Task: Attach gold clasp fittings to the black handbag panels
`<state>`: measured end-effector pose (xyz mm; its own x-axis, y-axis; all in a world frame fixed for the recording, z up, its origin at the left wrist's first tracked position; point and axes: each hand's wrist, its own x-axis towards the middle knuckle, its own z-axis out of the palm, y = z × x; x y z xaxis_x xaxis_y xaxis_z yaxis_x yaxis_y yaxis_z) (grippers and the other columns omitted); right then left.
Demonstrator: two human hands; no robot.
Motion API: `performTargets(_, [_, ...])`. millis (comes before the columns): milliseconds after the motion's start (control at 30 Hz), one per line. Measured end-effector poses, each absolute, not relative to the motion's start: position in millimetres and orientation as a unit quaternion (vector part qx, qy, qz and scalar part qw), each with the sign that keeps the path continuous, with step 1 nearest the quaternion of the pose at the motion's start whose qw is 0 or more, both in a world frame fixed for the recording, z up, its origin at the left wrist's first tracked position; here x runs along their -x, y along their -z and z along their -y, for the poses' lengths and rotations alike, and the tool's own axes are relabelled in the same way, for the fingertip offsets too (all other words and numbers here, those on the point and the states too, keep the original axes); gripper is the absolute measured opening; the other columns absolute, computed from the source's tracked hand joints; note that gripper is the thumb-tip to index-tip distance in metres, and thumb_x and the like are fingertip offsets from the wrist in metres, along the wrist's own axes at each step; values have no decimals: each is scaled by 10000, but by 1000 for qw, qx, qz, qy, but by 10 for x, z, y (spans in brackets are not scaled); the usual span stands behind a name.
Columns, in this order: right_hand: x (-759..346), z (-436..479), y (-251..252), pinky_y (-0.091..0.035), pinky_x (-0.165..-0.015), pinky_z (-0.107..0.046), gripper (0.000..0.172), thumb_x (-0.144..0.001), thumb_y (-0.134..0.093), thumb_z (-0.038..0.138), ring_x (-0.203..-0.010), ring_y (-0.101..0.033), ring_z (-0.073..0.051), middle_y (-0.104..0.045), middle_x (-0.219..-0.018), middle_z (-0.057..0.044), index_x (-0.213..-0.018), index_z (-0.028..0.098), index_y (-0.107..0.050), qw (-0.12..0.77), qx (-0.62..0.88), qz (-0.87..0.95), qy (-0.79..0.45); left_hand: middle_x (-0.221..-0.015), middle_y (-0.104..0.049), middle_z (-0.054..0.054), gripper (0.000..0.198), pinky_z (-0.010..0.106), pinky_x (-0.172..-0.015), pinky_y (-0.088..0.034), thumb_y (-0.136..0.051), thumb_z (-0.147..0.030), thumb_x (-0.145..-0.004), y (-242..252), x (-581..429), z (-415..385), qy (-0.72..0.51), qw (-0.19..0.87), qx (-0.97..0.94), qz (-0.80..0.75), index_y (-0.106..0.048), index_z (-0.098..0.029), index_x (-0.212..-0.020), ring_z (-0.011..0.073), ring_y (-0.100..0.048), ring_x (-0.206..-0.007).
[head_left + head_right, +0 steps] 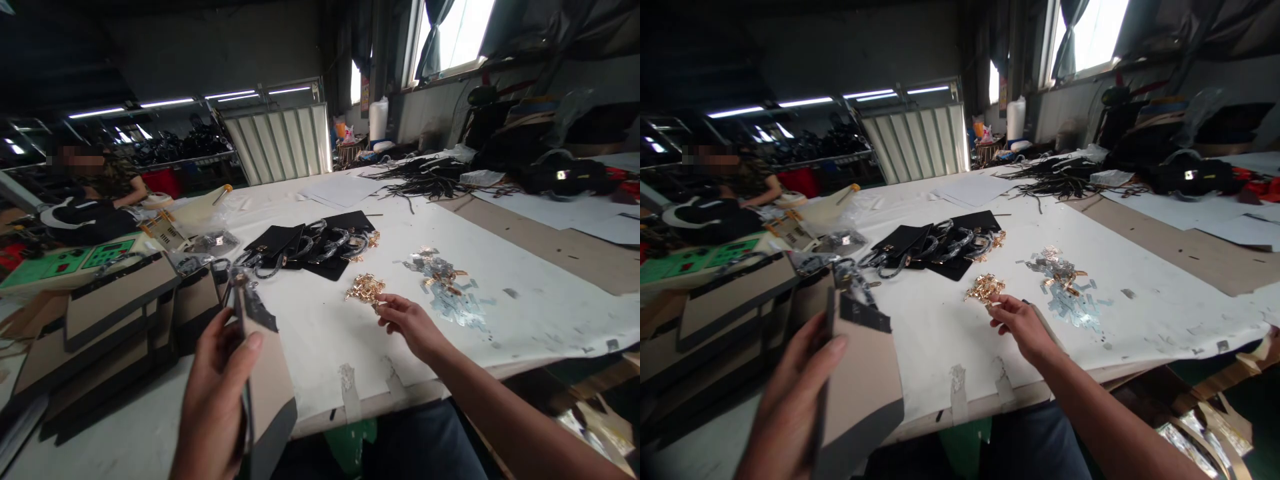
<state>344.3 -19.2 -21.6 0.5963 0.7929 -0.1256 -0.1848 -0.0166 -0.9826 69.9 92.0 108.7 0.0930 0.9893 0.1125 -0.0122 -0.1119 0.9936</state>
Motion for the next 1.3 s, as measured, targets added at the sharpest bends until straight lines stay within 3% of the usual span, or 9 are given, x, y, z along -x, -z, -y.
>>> performTargets(133, [-3196,234,121,-431,-567,-212,441,-772,-833,293,-691,-590,-120,-631,-886,-5,-1170,208,-663,771,415,136,-463,-1364,-587,101,621,443,-1053,-481,-719,-451,-811,-773,-1361,-934,-451,446,-681,-364,-557,-230,-1368,292,-570,-1252])
performTargets(233, [-3184,268,92,-442,-557,-199,398,-797,-811,252,-674,-585,-109,-634,-881,-9,-1164,205,-666,798,356,111,-473,-1399,-543,129,474,502,-1162,-378,-691,-276,-776,-453,-1769,-871,-442,337,-772,-310,-604,-197,-1235,308,-486,-1346])
performTargets(467, [-3266,309,103,-455,-549,-201,303,-780,-787,197,-669,-568,-106,-618,-841,-4,-1066,182,-688,800,333,75,-493,-1302,-648,106,345,542,-1067,-442,-593,-36,-697,362,-1813,-916,-332,210,-871,-296,-690,-202,-983,331,-552,-1241])
performTargets(600, [-3154,228,82,-451,-542,-200,288,-786,-820,249,-657,-574,-110,-636,-847,-21,-1031,162,-696,752,370,118,-532,-1220,-697,110,254,485,-1040,-480,-620,-240,-876,320,-1598,-990,-324,401,-800,-307,-705,-186,-1110,290,-623,-1154])
performTargets(700, [-3062,137,70,-426,-529,-193,301,-816,-829,333,-626,-569,-101,-641,-834,-25,-1021,156,-698,702,390,183,-568,-1183,-716,140,440,385,-867,-568,-596,-462,-947,75,-1528,-948,-273,616,-682,-286,-672,-146,-1244,265,-683,-1031])
performTargets(767, [-3012,63,79,-403,-528,-188,313,-828,-827,377,-600,-547,-86,-633,-815,-17,-1004,154,-696,670,398,224,-586,-1104,-735,144,513,333,-768,-574,-639,-511,-920,-53,-1509,-931,-248,681,-635,-269,-674,-118,-1247,255,-697,-964])
performTargets(967, [-2862,-235,134,-361,-552,-202,357,-817,-824,463,-586,-516,-77,-600,-759,14,-897,170,-634,651,440,262,-560,-870,-732,92,436,261,-652,-531,-783,-398,-812,-94,-1407,-1067,-275,717,-562,-308,-666,-83,-1090,124,-625,-647])
performTargets(1100, [-2746,-340,156,-317,-524,-233,420,-786,-806,563,-540,-460,-89,-555,-678,23,-811,183,-632,600,493,313,-547,-821,-719,94,414,267,-618,-524,-765,-404,-779,31,-1262,-1095,-263,727,-549,-317,-677,-77,-1018,124,-615,-615])
performTargets(1300, [-2813,-465,555,-354,-480,-337,497,-794,-622,747,-468,-448,-179,-507,-518,-39,-666,271,-691,492,643,413,-417,-632,-633,68,498,323,-546,-521,-829,-447,-526,257,-1223,-1127,-311,761,-442,-359,-694,-76,-830,157,-589,-499])
